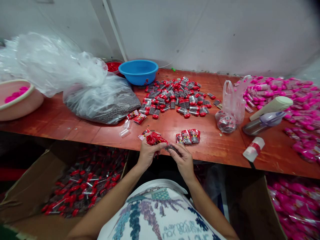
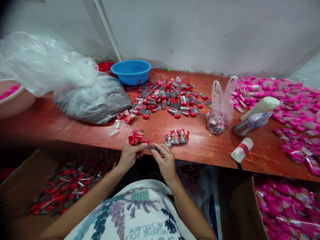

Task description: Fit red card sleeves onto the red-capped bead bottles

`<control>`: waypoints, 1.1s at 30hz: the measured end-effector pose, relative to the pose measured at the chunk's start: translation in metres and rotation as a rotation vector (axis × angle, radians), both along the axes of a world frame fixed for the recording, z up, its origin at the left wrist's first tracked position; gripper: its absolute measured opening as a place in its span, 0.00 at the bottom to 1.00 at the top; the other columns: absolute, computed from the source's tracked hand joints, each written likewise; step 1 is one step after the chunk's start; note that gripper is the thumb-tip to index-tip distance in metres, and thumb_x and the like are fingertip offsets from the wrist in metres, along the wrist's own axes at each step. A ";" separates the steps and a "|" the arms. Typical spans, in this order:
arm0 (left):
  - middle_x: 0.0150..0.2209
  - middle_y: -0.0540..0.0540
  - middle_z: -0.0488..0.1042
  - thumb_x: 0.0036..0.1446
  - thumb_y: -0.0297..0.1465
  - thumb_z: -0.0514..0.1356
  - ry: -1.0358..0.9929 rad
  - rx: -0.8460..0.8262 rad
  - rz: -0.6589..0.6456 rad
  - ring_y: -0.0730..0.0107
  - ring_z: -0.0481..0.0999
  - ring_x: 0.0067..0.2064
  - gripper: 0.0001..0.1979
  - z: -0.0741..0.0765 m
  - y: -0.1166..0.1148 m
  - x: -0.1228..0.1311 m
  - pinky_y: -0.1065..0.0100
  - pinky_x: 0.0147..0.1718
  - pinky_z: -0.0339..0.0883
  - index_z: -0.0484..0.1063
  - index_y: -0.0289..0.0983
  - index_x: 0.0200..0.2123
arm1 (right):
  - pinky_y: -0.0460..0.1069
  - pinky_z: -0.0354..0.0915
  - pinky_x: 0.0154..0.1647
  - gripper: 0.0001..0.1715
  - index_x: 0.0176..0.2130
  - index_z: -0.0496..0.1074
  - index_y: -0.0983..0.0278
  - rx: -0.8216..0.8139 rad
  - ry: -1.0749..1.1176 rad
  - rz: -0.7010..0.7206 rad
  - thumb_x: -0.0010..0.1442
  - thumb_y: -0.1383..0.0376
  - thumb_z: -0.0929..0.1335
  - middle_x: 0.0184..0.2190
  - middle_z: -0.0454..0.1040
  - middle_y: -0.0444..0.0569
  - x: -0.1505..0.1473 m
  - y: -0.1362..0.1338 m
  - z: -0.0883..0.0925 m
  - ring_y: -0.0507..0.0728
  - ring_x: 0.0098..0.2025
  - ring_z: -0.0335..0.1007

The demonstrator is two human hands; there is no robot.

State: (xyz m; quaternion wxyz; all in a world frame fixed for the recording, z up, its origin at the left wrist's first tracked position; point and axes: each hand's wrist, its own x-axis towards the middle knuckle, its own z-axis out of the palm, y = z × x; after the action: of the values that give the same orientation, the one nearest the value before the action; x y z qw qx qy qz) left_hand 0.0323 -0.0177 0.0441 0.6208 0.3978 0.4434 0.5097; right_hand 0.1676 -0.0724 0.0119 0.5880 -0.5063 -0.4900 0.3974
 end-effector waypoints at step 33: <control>0.28 0.51 0.76 0.37 0.26 0.71 -0.010 -0.016 -0.068 0.74 0.74 0.26 0.22 0.003 0.000 0.005 0.75 0.25 0.67 0.71 0.35 0.39 | 0.49 0.69 0.40 0.13 0.43 0.74 0.60 -0.102 0.274 -0.025 0.56 0.61 0.70 0.38 0.75 0.46 -0.009 -0.001 -0.008 0.55 0.39 0.71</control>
State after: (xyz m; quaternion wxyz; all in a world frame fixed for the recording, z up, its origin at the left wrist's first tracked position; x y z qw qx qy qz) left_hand 0.0376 -0.0174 0.0470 0.6432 0.4051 0.4306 0.4866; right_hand 0.1587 -0.0732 0.0044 0.6278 -0.4826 -0.3780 0.4796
